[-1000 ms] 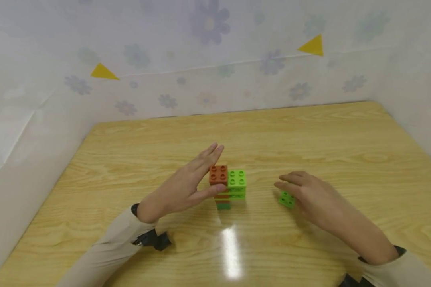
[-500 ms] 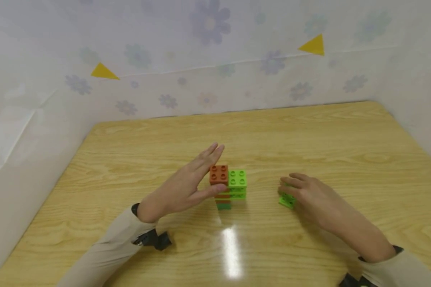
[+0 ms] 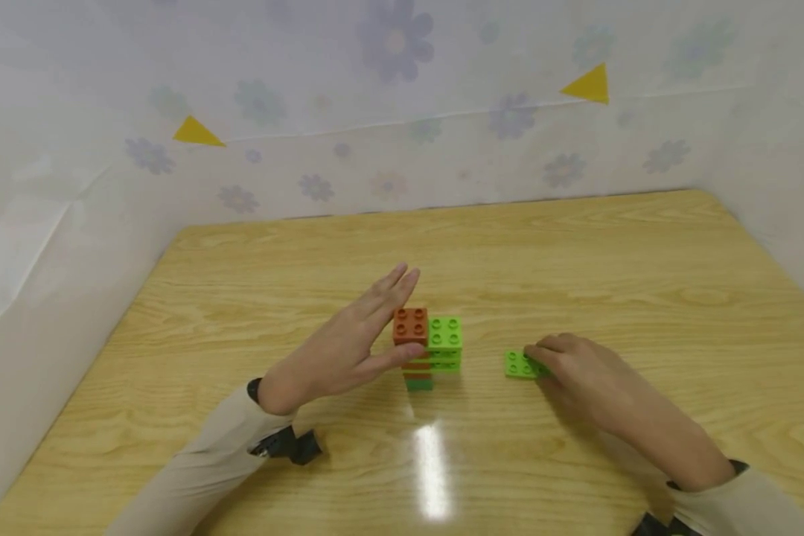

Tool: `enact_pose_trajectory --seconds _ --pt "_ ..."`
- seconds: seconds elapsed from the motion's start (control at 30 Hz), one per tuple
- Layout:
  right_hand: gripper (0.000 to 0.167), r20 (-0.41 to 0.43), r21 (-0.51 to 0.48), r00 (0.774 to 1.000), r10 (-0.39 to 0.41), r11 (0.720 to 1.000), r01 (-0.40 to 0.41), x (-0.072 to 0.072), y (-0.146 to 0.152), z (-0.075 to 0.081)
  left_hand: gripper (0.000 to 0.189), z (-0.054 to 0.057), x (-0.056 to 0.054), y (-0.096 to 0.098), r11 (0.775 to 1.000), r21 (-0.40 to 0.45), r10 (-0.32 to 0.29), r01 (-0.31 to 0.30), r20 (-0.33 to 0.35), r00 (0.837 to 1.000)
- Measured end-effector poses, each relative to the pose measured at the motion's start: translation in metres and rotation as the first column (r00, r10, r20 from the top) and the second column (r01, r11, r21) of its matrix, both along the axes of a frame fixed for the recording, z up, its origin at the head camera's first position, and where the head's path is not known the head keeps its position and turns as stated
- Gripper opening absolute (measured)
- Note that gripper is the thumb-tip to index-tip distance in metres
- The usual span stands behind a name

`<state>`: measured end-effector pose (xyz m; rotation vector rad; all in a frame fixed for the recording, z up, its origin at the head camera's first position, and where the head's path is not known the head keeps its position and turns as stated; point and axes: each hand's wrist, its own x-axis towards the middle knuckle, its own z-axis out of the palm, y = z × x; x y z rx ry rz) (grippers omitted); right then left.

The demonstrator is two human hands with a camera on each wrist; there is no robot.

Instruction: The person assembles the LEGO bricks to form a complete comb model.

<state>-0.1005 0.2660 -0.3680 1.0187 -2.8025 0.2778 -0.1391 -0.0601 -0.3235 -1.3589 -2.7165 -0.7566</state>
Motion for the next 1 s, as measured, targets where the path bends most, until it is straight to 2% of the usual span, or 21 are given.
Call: enact_pose_trajectory --seconds 0.2,0.3,0.43,0.63,1.0 --pt "0.05 -0.092 -0.04 0.995 0.032 0.999 -0.036 0.0 -0.001 0.002 0.079 0.0 0.0 0.0 1.0 0.001 0.0 0.0 -0.011 1.0" --pt "0.04 -0.12 -0.077 0.991 0.065 0.994 -0.074 -0.002 -0.001 0.005 0.079 0.0 0.0 0.001 1.0 -0.003 0.001 -0.001 -0.018 1.0" --pt "0.069 -0.18 -0.141 0.98 0.086 0.984 -0.113 -0.003 -0.004 0.011 0.08 0.001 0.0 0.001 1.0 -0.013 0.003 -0.003 -0.033 0.999" --pt "0.065 -0.257 -0.208 0.963 0.085 0.968 -0.141 -0.006 -0.012 0.02 0.079 0.001 -0.001 0.001 1.0 -0.021 0.002 -0.003 -0.043 0.999" --pt "0.064 -0.274 -0.232 0.958 0.08 0.962 -0.146 -0.007 -0.016 0.026 0.079 0.0 0.0 0.0 1.0 -0.025 -0.006 0.005 -0.045 0.999"
